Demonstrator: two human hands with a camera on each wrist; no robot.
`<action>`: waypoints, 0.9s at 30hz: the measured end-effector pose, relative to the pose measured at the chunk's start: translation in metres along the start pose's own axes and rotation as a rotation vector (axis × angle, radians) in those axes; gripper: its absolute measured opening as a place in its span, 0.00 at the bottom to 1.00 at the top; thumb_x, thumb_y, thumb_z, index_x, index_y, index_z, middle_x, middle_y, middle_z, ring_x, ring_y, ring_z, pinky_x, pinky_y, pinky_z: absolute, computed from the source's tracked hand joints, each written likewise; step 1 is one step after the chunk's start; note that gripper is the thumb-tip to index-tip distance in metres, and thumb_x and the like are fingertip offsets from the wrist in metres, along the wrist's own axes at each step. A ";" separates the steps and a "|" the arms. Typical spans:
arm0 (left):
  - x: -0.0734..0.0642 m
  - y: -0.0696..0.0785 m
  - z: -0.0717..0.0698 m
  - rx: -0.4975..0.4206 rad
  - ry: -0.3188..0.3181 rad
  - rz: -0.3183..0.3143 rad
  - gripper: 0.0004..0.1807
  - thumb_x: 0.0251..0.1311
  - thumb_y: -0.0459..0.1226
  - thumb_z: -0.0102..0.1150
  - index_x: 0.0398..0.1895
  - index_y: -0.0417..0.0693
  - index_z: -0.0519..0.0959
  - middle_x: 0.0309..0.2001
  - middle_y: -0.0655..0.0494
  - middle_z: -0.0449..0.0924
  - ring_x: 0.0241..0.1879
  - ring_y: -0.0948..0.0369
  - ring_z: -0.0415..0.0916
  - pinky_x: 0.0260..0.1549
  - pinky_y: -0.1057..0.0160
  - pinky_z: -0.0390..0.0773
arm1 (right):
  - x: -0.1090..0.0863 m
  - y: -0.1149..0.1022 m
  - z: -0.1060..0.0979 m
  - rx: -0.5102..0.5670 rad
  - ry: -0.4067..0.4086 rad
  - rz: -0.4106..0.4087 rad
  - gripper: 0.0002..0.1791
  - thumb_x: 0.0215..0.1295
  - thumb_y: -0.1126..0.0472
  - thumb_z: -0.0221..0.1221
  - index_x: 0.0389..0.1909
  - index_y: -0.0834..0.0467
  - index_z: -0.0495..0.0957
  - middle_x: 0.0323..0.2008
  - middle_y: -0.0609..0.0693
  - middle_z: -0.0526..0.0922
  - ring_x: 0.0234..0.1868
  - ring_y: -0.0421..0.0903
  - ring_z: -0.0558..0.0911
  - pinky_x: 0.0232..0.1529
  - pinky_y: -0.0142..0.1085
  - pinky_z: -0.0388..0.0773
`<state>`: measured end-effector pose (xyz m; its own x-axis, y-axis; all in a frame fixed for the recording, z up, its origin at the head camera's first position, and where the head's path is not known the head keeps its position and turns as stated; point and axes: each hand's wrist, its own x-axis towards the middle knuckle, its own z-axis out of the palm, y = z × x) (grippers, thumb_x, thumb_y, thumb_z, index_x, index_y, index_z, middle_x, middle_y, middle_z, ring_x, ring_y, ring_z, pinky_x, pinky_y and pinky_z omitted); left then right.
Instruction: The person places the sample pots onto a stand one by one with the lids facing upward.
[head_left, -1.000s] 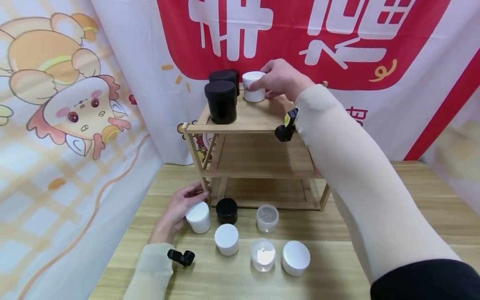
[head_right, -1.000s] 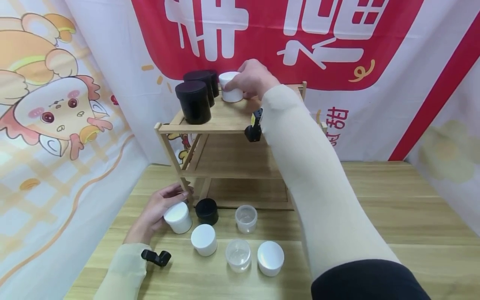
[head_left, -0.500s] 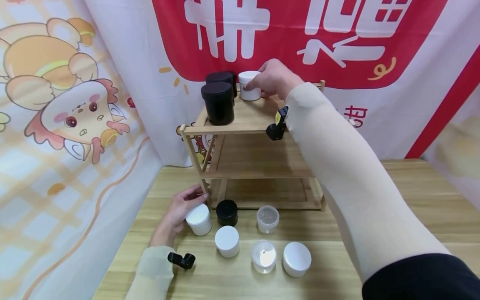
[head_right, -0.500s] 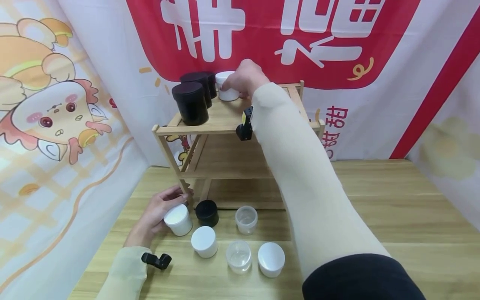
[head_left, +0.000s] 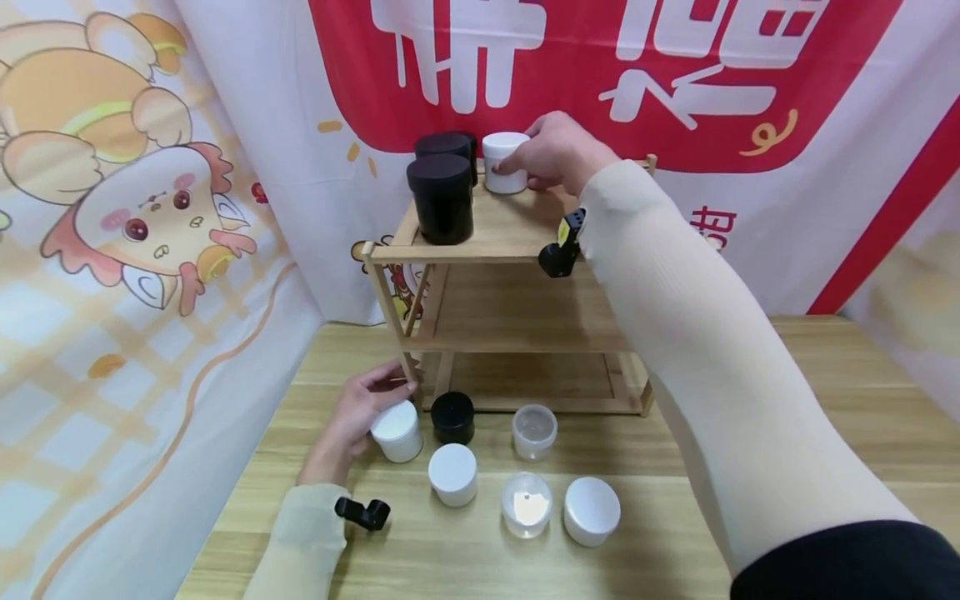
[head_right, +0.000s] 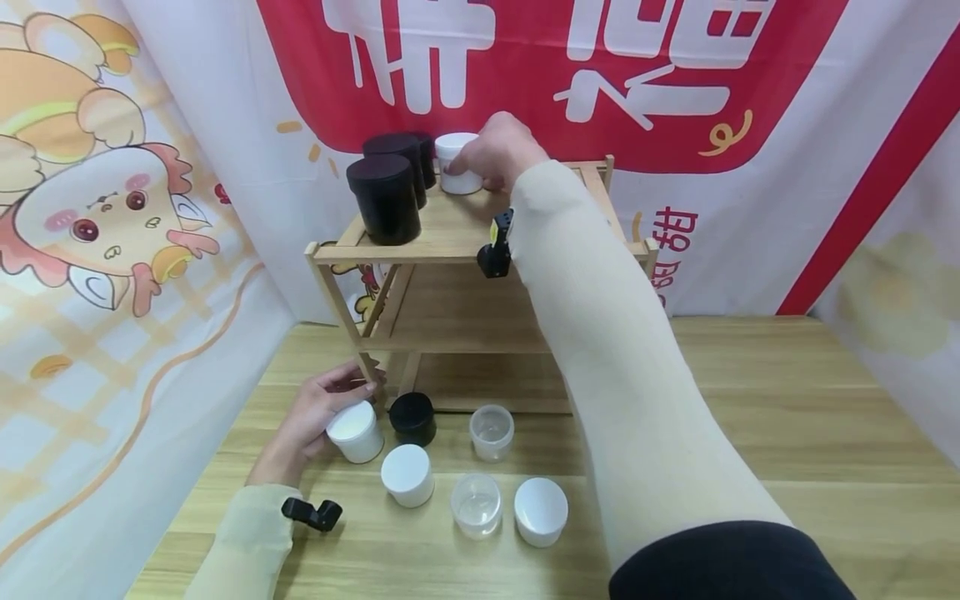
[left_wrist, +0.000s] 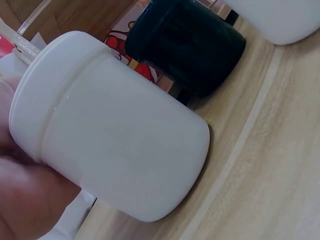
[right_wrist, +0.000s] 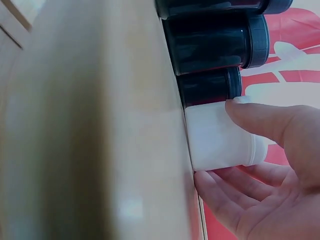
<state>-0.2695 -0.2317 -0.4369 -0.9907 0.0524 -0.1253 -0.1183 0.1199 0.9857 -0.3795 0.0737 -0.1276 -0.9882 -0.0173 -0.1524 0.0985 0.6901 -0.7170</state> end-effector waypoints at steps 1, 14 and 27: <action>0.000 0.000 0.000 -0.006 0.003 -0.004 0.35 0.70 0.34 0.69 0.79 0.44 0.70 0.73 0.36 0.76 0.55 0.61 0.84 0.51 0.67 0.86 | 0.000 0.000 0.000 0.002 -0.001 0.005 0.37 0.69 0.45 0.71 0.76 0.47 0.72 0.70 0.46 0.73 0.62 0.46 0.79 0.62 0.31 0.82; 0.000 -0.001 0.000 -0.041 -0.003 -0.005 0.34 0.70 0.31 0.67 0.78 0.43 0.70 0.72 0.38 0.78 0.53 0.63 0.84 0.50 0.67 0.86 | 0.002 -0.004 0.001 0.093 0.007 0.049 0.39 0.69 0.49 0.72 0.78 0.44 0.68 0.77 0.46 0.70 0.69 0.47 0.74 0.65 0.34 0.82; -0.001 0.001 0.000 -0.001 0.003 0.003 0.34 0.70 0.34 0.68 0.78 0.44 0.71 0.73 0.37 0.77 0.54 0.63 0.84 0.51 0.67 0.85 | 0.005 0.000 0.006 0.128 0.030 0.036 0.42 0.68 0.47 0.72 0.80 0.38 0.66 0.77 0.45 0.70 0.65 0.46 0.75 0.63 0.33 0.80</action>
<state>-0.2686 -0.2312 -0.4356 -0.9913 0.0494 -0.1216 -0.1151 0.1187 0.9862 -0.3834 0.0694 -0.1324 -0.9866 0.0287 -0.1603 0.1460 0.5920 -0.7926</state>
